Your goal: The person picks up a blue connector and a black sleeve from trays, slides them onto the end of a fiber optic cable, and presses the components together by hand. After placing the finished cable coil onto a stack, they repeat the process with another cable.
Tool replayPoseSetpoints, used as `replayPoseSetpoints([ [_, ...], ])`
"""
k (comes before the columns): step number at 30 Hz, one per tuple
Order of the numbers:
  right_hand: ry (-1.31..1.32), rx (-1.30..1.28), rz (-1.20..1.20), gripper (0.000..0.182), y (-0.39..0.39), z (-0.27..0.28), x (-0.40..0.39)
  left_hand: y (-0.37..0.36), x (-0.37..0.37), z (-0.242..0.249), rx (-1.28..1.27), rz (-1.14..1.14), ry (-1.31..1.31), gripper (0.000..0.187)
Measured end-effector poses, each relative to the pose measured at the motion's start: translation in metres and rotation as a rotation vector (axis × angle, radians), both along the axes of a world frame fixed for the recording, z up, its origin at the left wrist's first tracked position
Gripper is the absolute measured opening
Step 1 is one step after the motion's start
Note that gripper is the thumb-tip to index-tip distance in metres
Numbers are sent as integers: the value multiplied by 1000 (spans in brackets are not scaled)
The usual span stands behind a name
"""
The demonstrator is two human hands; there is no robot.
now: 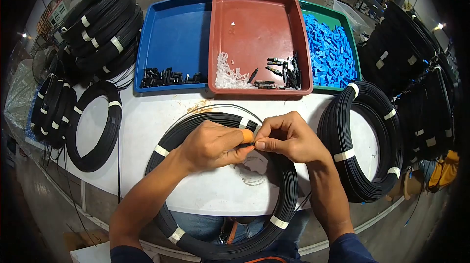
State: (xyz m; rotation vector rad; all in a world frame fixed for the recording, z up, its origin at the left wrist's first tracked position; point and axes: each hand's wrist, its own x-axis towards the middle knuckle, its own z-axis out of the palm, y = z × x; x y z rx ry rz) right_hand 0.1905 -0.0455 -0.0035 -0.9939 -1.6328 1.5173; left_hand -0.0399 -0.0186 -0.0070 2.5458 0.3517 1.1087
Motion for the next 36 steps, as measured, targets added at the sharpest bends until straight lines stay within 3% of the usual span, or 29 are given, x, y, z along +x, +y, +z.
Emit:
replayPoseSetpoints([
  [9, -104, 54, 110, 10, 0, 12, 5, -1, 0, -1, -122, -8, -12, 18],
  [12, 130, 106, -27, 35, -2, 12, 6, 1, -7, 6, -158, 39, -36, 19],
  [15, 157, 171, -76, 32, -1, 9, 4, -2, -12, 8, -299, 120, -60, 17],
  [19, -88, 521, -96, 22, 0, 13, -1, 1, -13, 2, -364, 107, -66, 16],
  [21, -176, 704, -98, 19, 0, 12, -5, 0, -11, 4, -528, 97, -70, 15],
  [31, -166, 719, -167, 11, -1, 3, -10, 3, -11, 0, -374, 61, -75, 17],
  [36, -196, 708, -216, 10, 0, 1, -12, 8, -14, 1, -220, 152, 8, 13],
])
